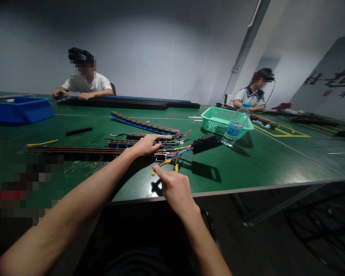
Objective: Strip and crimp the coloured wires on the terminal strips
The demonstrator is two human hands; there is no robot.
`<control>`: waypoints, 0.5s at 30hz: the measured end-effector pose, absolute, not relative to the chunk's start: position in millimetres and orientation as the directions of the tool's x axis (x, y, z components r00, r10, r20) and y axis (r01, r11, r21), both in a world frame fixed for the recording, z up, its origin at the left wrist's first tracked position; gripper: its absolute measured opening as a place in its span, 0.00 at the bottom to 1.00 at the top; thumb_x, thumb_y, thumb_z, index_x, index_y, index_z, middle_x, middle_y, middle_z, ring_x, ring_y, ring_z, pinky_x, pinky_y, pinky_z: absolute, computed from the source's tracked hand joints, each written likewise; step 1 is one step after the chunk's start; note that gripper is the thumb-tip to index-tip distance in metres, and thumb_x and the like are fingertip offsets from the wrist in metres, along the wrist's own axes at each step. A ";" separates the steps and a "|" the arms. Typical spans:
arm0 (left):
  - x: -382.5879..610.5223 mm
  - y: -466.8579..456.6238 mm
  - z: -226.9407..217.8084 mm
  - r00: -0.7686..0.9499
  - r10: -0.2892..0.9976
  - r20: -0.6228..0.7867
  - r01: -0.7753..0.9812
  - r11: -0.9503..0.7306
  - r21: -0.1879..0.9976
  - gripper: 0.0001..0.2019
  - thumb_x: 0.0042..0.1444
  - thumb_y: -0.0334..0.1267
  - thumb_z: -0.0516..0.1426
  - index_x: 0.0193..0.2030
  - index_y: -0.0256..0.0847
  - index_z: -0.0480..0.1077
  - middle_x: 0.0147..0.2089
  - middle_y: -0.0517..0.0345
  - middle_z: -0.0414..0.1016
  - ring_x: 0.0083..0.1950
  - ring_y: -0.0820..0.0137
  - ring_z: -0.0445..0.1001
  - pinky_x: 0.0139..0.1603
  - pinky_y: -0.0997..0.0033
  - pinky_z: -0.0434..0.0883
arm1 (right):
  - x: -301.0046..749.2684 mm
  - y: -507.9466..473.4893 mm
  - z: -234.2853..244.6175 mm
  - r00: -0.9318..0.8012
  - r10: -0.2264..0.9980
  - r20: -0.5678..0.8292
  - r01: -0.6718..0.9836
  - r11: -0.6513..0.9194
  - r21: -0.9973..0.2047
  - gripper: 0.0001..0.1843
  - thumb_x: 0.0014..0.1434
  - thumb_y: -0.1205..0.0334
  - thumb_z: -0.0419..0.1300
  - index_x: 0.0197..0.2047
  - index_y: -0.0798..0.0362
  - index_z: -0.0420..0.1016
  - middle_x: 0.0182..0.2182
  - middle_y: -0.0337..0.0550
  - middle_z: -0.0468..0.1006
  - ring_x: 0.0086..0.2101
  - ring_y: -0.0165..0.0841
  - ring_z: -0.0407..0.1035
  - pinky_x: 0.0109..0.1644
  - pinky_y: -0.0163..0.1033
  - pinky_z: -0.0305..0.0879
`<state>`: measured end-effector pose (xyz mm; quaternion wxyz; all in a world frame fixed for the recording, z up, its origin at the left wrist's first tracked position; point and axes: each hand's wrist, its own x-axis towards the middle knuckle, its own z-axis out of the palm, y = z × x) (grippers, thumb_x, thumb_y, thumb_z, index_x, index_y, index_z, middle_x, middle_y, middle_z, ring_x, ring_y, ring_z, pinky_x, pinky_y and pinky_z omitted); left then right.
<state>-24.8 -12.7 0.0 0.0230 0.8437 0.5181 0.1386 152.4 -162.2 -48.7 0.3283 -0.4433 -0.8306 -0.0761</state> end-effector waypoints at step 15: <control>-26.7 -12.7 -0.6 0.447 0.866 0.225 0.851 -0.489 0.190 0.23 0.67 0.46 0.52 0.66 0.40 0.66 0.68 0.47 0.68 0.68 0.54 0.66 0.66 0.54 0.66 | 149.2 -157.8 -42.1 0.142 0.923 0.358 0.090 0.348 -0.933 0.21 0.61 0.38 0.59 0.39 0.47 0.63 0.23 0.34 0.73 0.24 0.30 0.67 0.30 0.35 0.64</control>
